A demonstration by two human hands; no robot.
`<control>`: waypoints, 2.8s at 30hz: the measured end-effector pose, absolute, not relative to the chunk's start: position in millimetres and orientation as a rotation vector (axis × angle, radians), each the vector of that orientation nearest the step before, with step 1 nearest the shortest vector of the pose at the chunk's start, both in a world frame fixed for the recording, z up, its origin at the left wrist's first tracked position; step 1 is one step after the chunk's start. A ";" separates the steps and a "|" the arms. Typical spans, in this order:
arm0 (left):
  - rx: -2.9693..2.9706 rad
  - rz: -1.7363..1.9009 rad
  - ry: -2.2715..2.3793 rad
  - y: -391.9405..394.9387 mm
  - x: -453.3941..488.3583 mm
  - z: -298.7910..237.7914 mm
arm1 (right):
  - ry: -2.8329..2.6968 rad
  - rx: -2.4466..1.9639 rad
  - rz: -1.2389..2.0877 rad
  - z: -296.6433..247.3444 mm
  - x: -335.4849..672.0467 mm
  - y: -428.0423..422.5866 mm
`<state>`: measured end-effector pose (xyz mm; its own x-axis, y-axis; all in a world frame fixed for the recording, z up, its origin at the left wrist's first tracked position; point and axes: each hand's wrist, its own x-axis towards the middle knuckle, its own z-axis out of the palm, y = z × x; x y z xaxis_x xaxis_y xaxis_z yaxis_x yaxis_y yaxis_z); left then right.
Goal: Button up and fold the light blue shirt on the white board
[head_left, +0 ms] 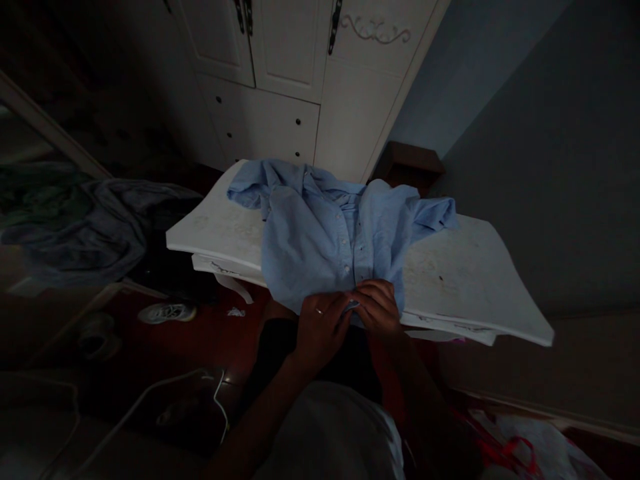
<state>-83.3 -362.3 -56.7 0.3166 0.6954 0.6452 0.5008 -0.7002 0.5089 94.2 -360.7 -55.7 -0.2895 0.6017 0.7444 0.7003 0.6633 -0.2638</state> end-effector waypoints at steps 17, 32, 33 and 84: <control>2.159 1.544 0.864 -351.8 -79.1 -72.7 | -1.984 -1.033 0.138 -51.9 99.6 -362.1; 2.011 1.328 1.026 -348.5 -78.5 -82.2 | -1.913 -1.134 0.420 -51.3 94.0 -358.8; 1.987 1.329 1.043 -348.5 -78.5 -81.5 | -1.920 -1.141 0.443 -49.3 94.5 -358.6; 2.093 1.324 1.009 -345.9 -80.5 -73.2 | -2.065 -1.069 0.358 -44.9 105.9 -354.8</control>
<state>-80.5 -345.9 -73.2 0.2666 0.7819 0.5635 0.3356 -0.6234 0.7062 105.9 -354.8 -44.9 -0.3526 0.7878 0.5050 0.5717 0.6086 -0.5502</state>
